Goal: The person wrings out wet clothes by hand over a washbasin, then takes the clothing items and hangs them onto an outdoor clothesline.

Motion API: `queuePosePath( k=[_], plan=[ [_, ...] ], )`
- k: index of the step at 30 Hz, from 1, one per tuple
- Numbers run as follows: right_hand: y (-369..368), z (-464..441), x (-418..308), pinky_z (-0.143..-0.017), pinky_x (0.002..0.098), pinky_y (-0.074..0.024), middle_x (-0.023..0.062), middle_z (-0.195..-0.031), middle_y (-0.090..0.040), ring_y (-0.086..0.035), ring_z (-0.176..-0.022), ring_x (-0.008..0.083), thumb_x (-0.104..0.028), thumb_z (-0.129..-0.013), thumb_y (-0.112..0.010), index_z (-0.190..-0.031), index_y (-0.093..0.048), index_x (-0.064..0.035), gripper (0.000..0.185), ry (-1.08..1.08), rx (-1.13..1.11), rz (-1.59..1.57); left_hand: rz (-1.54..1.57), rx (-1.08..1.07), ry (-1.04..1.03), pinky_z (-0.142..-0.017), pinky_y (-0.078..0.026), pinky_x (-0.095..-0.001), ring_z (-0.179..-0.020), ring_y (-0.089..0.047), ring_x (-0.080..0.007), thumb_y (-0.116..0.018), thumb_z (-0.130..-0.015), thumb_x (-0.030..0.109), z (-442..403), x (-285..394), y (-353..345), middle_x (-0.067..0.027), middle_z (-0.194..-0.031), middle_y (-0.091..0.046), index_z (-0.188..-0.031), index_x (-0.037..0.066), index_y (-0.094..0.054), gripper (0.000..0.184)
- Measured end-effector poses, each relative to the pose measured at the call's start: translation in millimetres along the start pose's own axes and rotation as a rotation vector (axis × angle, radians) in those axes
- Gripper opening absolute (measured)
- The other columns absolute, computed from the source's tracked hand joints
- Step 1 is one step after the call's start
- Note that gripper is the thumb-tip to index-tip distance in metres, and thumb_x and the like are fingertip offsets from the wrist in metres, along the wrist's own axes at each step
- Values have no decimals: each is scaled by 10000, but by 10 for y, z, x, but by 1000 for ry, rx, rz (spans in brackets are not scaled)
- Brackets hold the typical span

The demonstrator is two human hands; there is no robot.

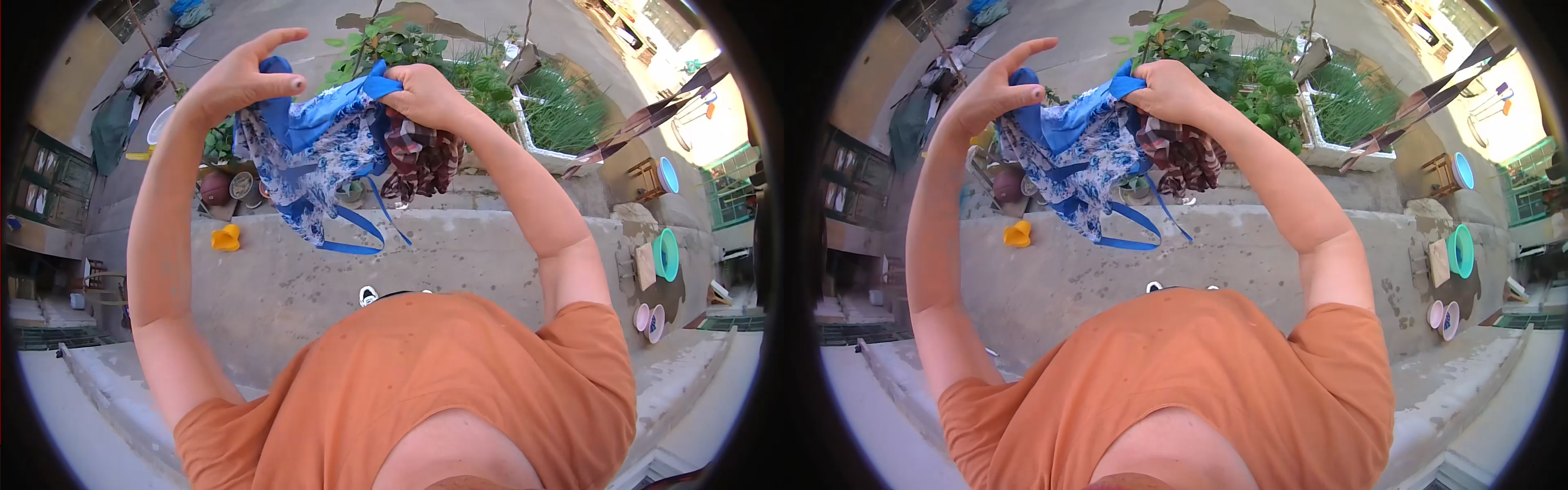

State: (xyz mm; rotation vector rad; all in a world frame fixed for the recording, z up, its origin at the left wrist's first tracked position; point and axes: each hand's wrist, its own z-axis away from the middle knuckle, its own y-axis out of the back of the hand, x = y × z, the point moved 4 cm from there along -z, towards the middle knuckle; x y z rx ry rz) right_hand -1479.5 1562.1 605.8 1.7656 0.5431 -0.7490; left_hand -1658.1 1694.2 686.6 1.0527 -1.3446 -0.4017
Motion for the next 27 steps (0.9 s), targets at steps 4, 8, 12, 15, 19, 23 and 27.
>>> queuePosePath(
  k=[4, 8, 12, 15, 19, 23, 27],
  plan=[
    [208, 109, -292, -643, 292, -460, 97, -726, -647, -592, -656, 179, -238, -751, -669, -997, -566, -7, 353, 199, 79, 61, -11, -178, -60, -817, -430, -294, -905, -549, -148, -719, -734, 279, -326, 157, -750, -57, -983, -619, -1148, 77, -555, 488],
    [600, 334, -105, -615, 234, -439, 34, -721, -638, -536, -641, 73, -102, -718, -705, -1277, -383, -49, 647, 6, 115, -97, 333, -87, 97, -711, -450, -248, -755, -539, -76, -622, -829, 155, -551, 173, -592, -6, -816, -637, -974, 37, -635, 188],
    [1028, 512, -124, -608, 215, -434, 8, -627, -583, -513, -593, 51, -74, -733, -678, -1337, -358, -57, 684, -37, 206, -49, 307, 167, -13, -741, -444, -255, -804, -540, -84, -590, -857, 137, -497, 555, 21, -1, -904, -632, -988, 37, -638, 172],
    [1552, 567, -456, -614, 287, -454, 84, -610, -590, -565, -566, 165, -118, -750, -652, -1387, -259, -81, 748, 103, 342, 76, 401, 179, -90, -712, -424, -228, -781, -502, -57, -572, -871, 134, -434, 800, 234, 36, -849, -599, -956, 58, -625, 125],
    [2341, 510, -1255, -626, 336, -459, 108, -623, -585, -577, -584, 253, -143, -768, -635, -1422, -134, -137, 824, 330, 617, 344, 374, 229, -177, -701, -403, -224, -753, -466, -54, -567, -873, 125, -436, 1009, 476, 57, -805, -563, -892, 62, -607, 76],
    [3299, 436, -2011, -713, 381, -470, 139, -760, -617, -607, -744, 301, -206, -788, -621, -1403, -166, -163, 767, 396, 945, 676, 326, 286, -244, -696, -398, -215, -752, -462, -56, -565, -871, 109, -478, 1105, 605, 47, -796, -560, -900, 46, -598, 77],
    [3978, 566, -2702, -753, 401, -486, 200, -854, -600, -602, -778, 328, -173, -741, -663, -1417, -74, -118, 897, 256, 1217, 900, 323, 384, -269, -690, -402, -210, -756, -473, -53, -569, -866, 97, -486, 1170, 745, 44, -809, -566, -937, 48, -597, 91]
  ],
)
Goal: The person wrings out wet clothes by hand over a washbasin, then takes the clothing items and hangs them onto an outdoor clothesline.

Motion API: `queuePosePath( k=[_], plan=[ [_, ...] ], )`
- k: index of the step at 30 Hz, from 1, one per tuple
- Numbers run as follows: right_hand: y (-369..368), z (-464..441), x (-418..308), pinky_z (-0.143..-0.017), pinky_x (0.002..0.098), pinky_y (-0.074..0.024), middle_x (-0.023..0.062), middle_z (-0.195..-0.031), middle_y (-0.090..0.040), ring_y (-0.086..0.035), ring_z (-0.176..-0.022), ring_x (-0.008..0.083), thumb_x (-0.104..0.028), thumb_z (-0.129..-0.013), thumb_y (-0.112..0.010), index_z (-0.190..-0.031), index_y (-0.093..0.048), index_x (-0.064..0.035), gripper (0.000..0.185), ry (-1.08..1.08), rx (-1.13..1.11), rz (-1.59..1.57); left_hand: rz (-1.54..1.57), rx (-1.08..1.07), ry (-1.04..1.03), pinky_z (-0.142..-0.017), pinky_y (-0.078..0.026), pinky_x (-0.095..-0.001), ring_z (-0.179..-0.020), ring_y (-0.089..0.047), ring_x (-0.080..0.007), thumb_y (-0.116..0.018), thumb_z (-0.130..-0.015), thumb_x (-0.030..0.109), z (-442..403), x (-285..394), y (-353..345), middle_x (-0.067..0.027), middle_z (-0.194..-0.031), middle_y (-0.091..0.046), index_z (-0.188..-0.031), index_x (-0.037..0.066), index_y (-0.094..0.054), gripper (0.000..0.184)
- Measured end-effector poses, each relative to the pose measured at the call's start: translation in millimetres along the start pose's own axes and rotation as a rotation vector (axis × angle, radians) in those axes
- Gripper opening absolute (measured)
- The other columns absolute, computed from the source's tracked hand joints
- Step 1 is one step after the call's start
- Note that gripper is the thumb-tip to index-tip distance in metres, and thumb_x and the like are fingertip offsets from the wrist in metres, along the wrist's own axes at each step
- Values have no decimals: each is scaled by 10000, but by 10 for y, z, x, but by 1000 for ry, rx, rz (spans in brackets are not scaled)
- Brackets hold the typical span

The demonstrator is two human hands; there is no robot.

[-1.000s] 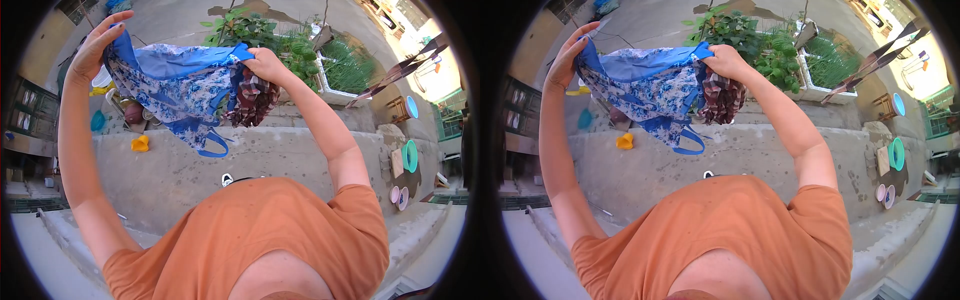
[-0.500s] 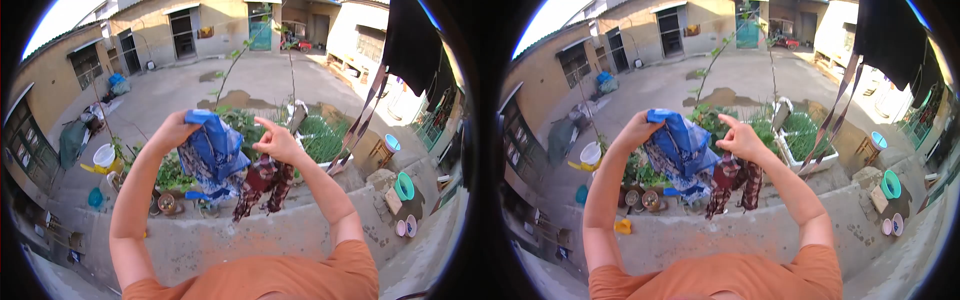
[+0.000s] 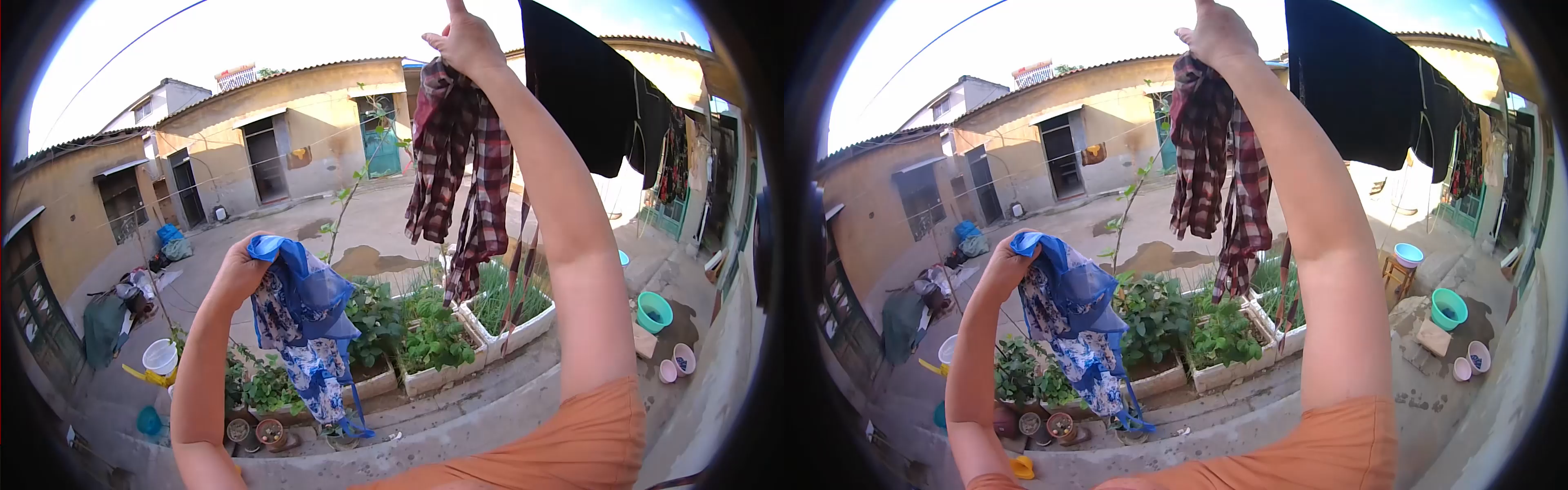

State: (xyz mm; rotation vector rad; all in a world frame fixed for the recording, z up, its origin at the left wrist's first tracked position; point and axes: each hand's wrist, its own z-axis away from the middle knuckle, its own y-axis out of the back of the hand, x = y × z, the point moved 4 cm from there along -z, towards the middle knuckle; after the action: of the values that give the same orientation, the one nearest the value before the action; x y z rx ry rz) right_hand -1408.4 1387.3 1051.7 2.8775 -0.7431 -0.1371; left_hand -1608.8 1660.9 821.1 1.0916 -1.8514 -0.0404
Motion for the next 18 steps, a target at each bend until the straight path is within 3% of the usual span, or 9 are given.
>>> queuePosePath(
  k=[1, 2, 4, 5, 10, 14, 16, 17, 18],
  plan=[
    [123, -149, -3, -805, 421, -477, 273, -975, -588, -587, -858, 371, -146, -702, -665, -1417, -18, -84, 966, -115, -57, 54, 20, 19, -12, -691, -402, -210, -756, -475, -52, -569, -867, 98, -27, 8, 47, 43, -811, -566, -941, 48, -597, 94],
    [-115, -498, 403, -783, 417, -480, 220, -898, -607, -601, -846, 359, -191, -744, -659, -1382, -139, -105, 827, -18, 54, 174, 40, 37, -25, -692, -403, -210, -756, -477, -51, -569, -867, 99, -44, 22, 77, 42, -812, -567, -945, 47, -597, 98],
    [32, -483, 300, -757, 420, -497, 271, -892, -605, -599, -822, 371, -143, -697, -662, -1412, 26, -84, 994, -96, -42, 140, 49, 75, -44, -697, -401, -206, -755, -483, -51, -564, -873, 109, -55, 38, 175, 39, -809, -567, -957, 49, -597, 108],
    [-1, -551, 380, -787, 408, -490, 274, -930, -599, -595, -870, 365, -137, -701, -652, -1414, 11, -79, 975, -132, -77, 206, 63, 88, -41, -688, -404, -209, -754, -482, -59, -560, -867, 92, -60, 29, 208, 31, -813, -574, -955, 44, -609, 112],
    [-12, -540, 633, -829, 405, -472, 267, -996, -588, -586, -940, 348, -108, -714, -627, -1356, -273, -43, 736, -58, -97, 281, 38, 184, -57, -727, -413, -199, -783, -501, -52, -556, -874, 105, 48, 256, 164, 27, -851, -583, -996, 54, -611, 144],
    [-234, -433, 670, -822, 409, -472, 268, -1004, -585, -581, -943, 360, -98, -721, -611, -1266, -379, -22, 597, -15, -118, 131, -40, 309, -241, -769, -445, -236, -843, -562, -87, -606, -858, 223, -356, 914, 350, -16, -925, -618, -1053, 60, -607, 254],
    [-397, -393, 726, -818, 411, -471, 268, -996, -587, -579, -941, 367, -98, -723, -609, -1246, -391, -20, 572, 6, -92, 118, 14, 379, -209, -806, -436, -265, -921, -564, -114, -621, -841, 281, -662, 1343, 477, -30, -1005, -613, -1095, 62, -584, 337],
    [-422, -330, 716, -817, 413, -470, 267, -991, -588, -579, -940, 369, -104, -725, -611, -1240, -394, -20, 565, -26, -126, 70, -44, 363, -324, -807, -451, -315, -928, -597, -178, -528, -884, 301, -903, 1533, 610, -69, -1030, -625, -1103, 71, -570, 320],
    [-394, -246, 683, -816, 416, -469, 267, -986, -589, -578, -939, 370, -110, -728, -614, -1235, -396, -20, 559, -58, -153, 20, 1, 406, -509, -742, -476, -294, -864, -595, -170, -532, -860, 209, -1001, 1878, 575, -78, -966, -615, -1100, 53, -556, 288]
  ],
)
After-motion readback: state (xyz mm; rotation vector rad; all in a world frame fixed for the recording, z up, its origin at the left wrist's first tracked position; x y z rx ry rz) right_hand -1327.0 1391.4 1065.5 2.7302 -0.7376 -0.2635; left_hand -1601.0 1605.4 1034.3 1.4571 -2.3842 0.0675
